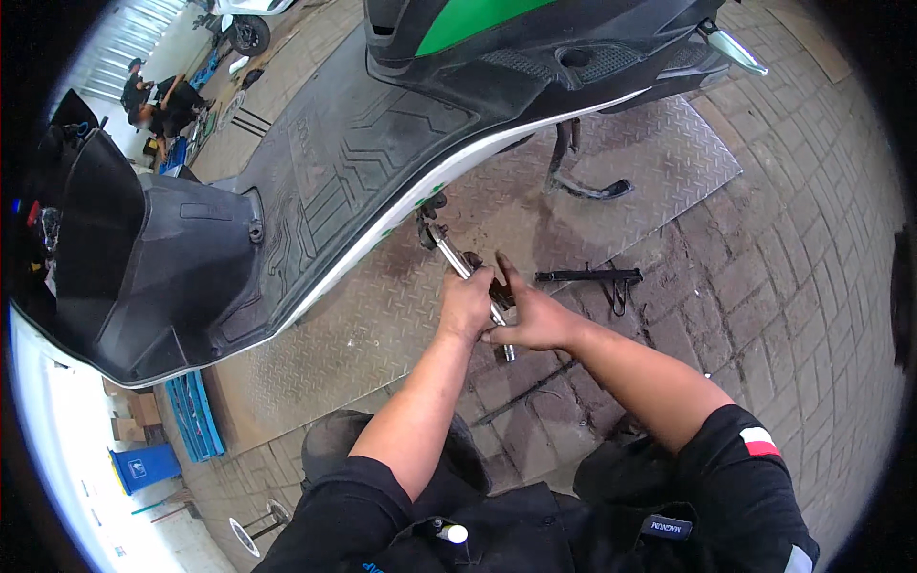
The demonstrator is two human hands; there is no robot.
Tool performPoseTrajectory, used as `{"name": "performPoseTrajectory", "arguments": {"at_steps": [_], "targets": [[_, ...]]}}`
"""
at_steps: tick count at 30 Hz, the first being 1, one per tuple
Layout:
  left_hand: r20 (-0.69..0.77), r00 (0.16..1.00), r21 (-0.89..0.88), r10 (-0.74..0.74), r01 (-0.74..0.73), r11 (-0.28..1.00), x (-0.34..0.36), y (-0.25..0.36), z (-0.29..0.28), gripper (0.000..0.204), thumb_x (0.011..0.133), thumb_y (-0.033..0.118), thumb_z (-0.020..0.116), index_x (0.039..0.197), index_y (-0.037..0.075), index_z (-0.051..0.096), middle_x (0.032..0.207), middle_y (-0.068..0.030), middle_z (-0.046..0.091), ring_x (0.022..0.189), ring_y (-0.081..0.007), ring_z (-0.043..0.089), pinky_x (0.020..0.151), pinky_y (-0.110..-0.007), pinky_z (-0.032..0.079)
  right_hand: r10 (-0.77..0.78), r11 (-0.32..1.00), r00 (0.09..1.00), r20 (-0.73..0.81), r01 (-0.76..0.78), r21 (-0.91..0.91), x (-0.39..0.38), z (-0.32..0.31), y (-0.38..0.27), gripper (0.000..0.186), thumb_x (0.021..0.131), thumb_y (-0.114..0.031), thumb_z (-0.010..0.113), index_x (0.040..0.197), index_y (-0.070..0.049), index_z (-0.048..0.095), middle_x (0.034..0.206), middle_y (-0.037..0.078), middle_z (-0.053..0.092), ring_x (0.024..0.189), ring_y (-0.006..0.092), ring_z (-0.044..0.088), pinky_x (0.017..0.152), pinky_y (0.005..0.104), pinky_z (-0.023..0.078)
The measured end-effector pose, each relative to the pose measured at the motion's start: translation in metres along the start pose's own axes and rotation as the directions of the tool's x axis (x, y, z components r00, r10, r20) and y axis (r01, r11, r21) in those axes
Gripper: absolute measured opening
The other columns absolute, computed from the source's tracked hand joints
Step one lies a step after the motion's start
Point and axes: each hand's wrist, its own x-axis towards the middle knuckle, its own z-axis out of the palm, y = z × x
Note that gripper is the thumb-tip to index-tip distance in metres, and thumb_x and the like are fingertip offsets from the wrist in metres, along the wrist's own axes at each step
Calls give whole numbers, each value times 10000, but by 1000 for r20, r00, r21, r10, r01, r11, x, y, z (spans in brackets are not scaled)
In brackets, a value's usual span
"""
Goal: The person detaches a black plastic component from the side of a scooter by hand, retrieves a wrench from a blue toolbox, and then secures the component back onto the scooter using the wrench.
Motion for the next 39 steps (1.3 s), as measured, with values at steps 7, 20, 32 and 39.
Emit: {"name": "performPoseTrajectory", "arguments": {"at_steps": [7, 20, 32, 39], "targets": [[27, 999, 26, 16, -17, 1000, 2, -2, -10, 27, 820, 40, 566, 805, 41, 543, 688, -62, 584, 611, -177, 596, 557, -329, 486, 263, 920, 843, 469, -366, 141, -18, -13, -12, 524, 987, -447, 493, 1089, 54, 609, 995, 162, 679, 951, 253, 634, 907, 385, 472], [-97, 995, 122, -22, 34, 992, -7, 7, -3, 140, 747, 102, 635, 670, 9, 564, 617, -44, 566, 587, -156, 567, 528, -340, 450, 312, 949, 897, 314, -306, -69, -20, 2, -39, 460, 953, -433, 512, 976, 11, 629, 862, 250, 654, 830, 409, 628, 783, 483, 474], [50, 998, -70, -30, 33, 997, 6, -13, -2, 55, 830, 69, 574, 824, 21, 549, 690, -76, 586, 605, -187, 592, 563, -332, 497, 214, 813, 871, 443, -410, 413, -25, -3, -21, 443, 1023, -380, 435, 971, 23, 612, 886, 109, 665, 764, 202, 597, 753, 382, 484], [36, 999, -54, -24, 26, 998, 2, -10, -2, 138, 828, 135, 574, 771, 14, 610, 693, -64, 611, 648, -174, 590, 629, -321, 480, 200, 976, 920, 336, -217, 13, -21, -4, -25, 446, 972, -404, 488, 974, 24, 613, 850, 214, 673, 814, 355, 651, 768, 454, 486]]}}
